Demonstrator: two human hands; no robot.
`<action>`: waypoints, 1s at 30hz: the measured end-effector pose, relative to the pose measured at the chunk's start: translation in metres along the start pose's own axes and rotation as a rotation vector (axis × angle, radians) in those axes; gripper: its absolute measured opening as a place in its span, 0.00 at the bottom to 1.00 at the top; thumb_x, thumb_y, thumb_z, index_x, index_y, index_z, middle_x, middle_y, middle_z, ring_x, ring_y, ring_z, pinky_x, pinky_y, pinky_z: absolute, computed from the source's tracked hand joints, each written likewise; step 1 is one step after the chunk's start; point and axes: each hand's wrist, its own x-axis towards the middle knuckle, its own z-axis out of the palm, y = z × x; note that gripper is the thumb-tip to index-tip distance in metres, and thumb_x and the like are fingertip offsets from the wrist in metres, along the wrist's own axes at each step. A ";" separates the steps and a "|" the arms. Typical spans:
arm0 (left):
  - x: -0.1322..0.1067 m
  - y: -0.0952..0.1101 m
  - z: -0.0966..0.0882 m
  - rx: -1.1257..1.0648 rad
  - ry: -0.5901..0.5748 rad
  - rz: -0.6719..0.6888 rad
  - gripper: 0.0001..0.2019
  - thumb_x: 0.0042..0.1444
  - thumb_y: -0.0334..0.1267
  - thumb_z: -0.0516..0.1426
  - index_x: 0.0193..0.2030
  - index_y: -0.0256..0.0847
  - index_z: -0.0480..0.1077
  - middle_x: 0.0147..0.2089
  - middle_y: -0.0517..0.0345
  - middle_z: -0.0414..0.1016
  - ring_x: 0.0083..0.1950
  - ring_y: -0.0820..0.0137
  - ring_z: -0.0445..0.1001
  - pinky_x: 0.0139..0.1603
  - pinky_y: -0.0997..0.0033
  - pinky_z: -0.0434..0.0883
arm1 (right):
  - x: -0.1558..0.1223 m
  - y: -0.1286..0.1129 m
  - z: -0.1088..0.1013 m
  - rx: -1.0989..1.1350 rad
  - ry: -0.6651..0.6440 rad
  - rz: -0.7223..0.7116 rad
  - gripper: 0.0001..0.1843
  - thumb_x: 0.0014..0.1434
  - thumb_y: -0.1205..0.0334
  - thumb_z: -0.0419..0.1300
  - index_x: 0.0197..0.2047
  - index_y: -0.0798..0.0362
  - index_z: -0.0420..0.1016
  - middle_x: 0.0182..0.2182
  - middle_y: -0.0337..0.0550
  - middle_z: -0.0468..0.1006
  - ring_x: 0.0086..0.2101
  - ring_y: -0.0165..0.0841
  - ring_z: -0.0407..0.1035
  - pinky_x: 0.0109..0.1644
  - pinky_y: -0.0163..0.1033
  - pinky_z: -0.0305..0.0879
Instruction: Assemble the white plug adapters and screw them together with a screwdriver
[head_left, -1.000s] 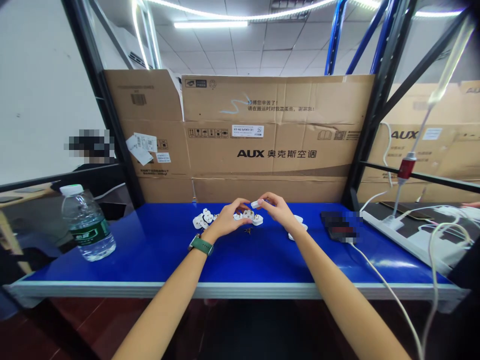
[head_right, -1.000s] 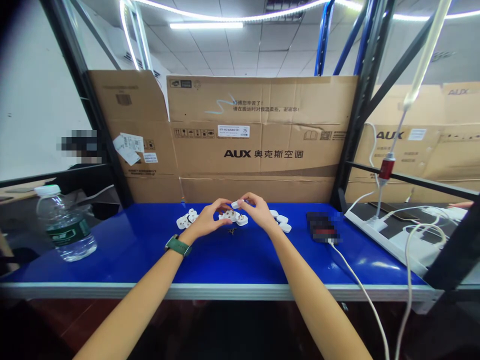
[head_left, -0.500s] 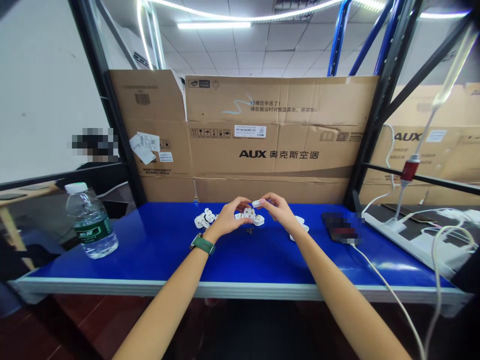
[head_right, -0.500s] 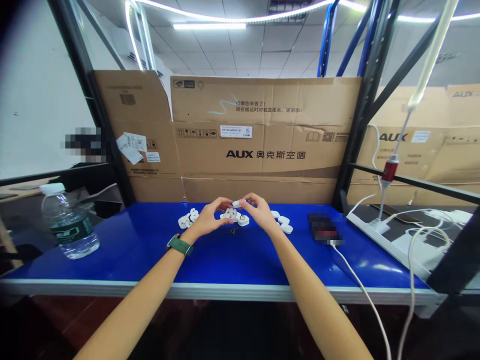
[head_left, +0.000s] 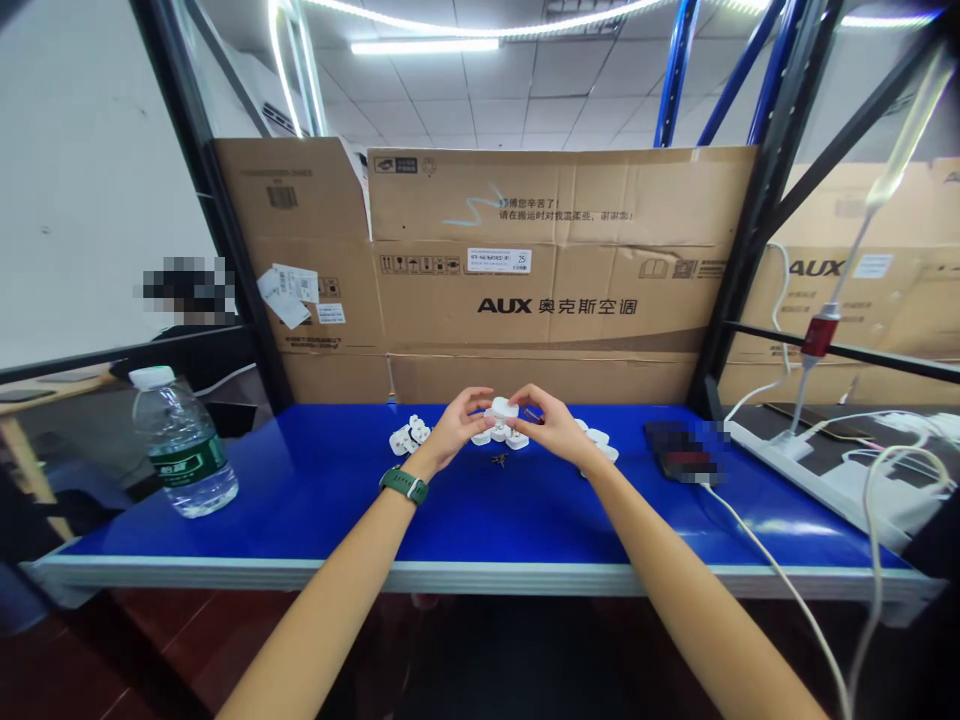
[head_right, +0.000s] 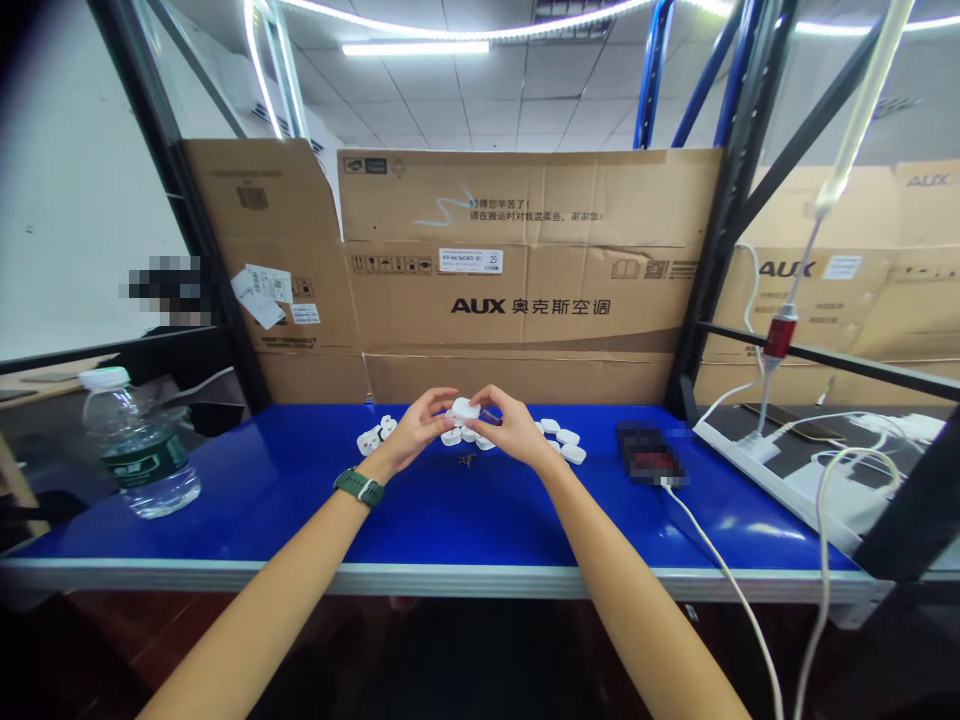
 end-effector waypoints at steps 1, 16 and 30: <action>0.000 0.000 0.000 -0.044 0.001 -0.016 0.34 0.52 0.49 0.69 0.61 0.40 0.63 0.55 0.44 0.77 0.53 0.60 0.79 0.58 0.56 0.74 | 0.000 0.001 0.000 0.007 0.003 -0.003 0.15 0.60 0.52 0.64 0.46 0.51 0.74 0.42 0.42 0.79 0.44 0.35 0.72 0.45 0.36 0.65; 0.002 -0.004 0.002 -0.084 -0.049 -0.010 0.27 0.55 0.46 0.68 0.57 0.37 0.69 0.56 0.43 0.79 0.56 0.57 0.78 0.61 0.55 0.72 | 0.002 0.004 0.004 0.037 -0.028 -0.040 0.15 0.65 0.53 0.59 0.51 0.50 0.76 0.44 0.43 0.81 0.45 0.38 0.74 0.51 0.41 0.67; 0.003 -0.001 0.002 -0.037 -0.054 0.023 0.27 0.57 0.47 0.67 0.59 0.37 0.70 0.60 0.40 0.76 0.59 0.55 0.76 0.61 0.54 0.72 | 0.003 0.009 0.005 0.032 0.040 -0.008 0.14 0.64 0.52 0.61 0.48 0.52 0.76 0.43 0.43 0.81 0.43 0.37 0.73 0.49 0.39 0.66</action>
